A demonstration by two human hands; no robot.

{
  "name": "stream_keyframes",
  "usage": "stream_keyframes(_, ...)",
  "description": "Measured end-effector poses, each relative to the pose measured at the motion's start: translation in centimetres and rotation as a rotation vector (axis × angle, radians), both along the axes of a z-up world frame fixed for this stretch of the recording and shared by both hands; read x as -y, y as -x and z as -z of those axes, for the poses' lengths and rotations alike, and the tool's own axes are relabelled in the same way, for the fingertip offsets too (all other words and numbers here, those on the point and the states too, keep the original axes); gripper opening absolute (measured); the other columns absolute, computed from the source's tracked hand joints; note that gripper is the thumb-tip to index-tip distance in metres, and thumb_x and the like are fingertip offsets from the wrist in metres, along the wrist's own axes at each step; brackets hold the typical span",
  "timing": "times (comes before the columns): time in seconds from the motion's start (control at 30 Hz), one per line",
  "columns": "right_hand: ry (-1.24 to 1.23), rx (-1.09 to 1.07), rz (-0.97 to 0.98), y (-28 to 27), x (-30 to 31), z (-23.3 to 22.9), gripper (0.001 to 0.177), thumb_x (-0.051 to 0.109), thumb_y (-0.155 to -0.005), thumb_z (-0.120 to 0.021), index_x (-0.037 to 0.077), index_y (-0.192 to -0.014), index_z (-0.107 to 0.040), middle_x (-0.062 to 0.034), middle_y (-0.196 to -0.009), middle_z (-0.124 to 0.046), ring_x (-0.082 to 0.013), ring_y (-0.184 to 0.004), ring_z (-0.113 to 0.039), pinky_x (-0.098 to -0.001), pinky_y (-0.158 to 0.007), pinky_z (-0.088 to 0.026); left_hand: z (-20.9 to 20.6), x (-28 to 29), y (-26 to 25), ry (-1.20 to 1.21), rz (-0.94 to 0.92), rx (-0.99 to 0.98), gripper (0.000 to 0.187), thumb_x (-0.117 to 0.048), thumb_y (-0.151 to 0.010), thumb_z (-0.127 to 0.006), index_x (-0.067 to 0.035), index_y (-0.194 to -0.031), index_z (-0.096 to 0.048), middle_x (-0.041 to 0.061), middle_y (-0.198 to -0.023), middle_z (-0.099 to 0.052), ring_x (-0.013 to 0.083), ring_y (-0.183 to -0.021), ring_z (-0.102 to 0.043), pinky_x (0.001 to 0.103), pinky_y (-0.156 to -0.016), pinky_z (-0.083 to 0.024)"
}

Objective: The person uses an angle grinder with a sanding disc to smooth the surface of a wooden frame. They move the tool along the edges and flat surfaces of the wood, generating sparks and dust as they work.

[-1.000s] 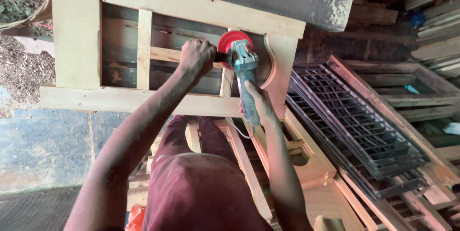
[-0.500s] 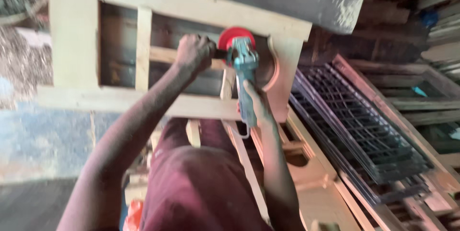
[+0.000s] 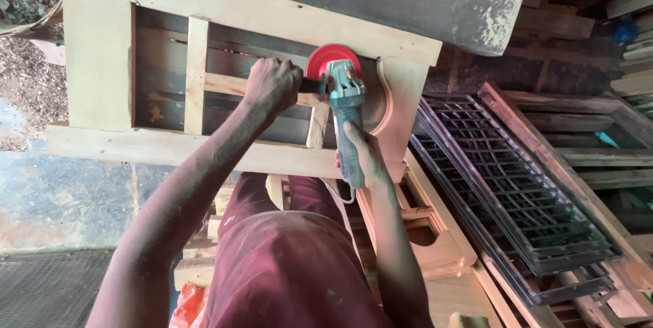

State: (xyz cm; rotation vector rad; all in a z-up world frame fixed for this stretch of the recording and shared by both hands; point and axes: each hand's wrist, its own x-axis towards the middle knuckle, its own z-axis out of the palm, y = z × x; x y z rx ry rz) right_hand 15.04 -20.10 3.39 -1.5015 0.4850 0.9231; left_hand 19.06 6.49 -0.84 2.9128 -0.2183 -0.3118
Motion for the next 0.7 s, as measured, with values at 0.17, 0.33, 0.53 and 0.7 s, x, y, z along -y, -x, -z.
stream_keyframes(0.17,-0.056,0.0,-0.002,3.0,0.2,-0.2,0.058,0.055,-0.089,-0.069,-0.002,-0.096,-0.064,-0.0112,-0.067,-0.065,-0.0203,-0.053,-0.066,-0.0337,-0.051,-0.057,-0.6,0.6,2.8,-0.014,0.012,-0.146,0.017,-0.017,-0.095,-0.065,-0.013,-0.082,-0.075,0.006,-0.072,-0.073,0.0219,-0.066,-0.073,0.039,-0.059,-0.057)
stream_keyframes(0.33,-0.072,-0.007,0.055,5.2,0.6,-0.7,0.058,0.056,-0.087,-0.07,-0.001,-0.098,-0.063,-0.0117,-0.064,-0.064,-0.0213,-0.05,-0.065,-0.0342,-0.048,-0.055,-1.4,1.6,4.2,-0.043,0.063,-0.011,0.01,-0.021,-0.084,-0.07,-0.015,-0.079,-0.076,0.006,-0.077,-0.073,0.0231,-0.073,-0.073,0.038,-0.061,-0.057)
stream_keyframes(0.53,-0.03,-0.017,0.04,2.0,0.1,-0.1,0.062,0.059,-0.085,-0.071,-0.001,-0.096,-0.062,-0.0114,-0.066,-0.066,-0.0208,-0.052,-0.067,-0.0339,-0.046,-0.055,-1.1,0.8,0.3,-0.035,0.04,-0.104,0.01,-0.013,-0.088,-0.07,-0.014,-0.08,-0.076,0.007,-0.076,-0.074,0.0242,-0.074,-0.074,0.039,-0.061,-0.058)
stream_keyframes(0.7,-0.037,0.002,0.037,0.5,-0.8,-0.5,0.061,0.061,-0.085,-0.071,0.001,-0.097,-0.063,-0.0111,-0.066,-0.065,-0.0207,-0.051,-0.066,-0.033,-0.047,-0.055,-0.9,-0.1,-0.9,-0.032,0.023,0.046,0.005,-0.013,-0.077,-0.075,-0.015,-0.073,-0.075,0.007,-0.074,-0.074,0.025,-0.073,-0.074,0.039,-0.06,-0.058)
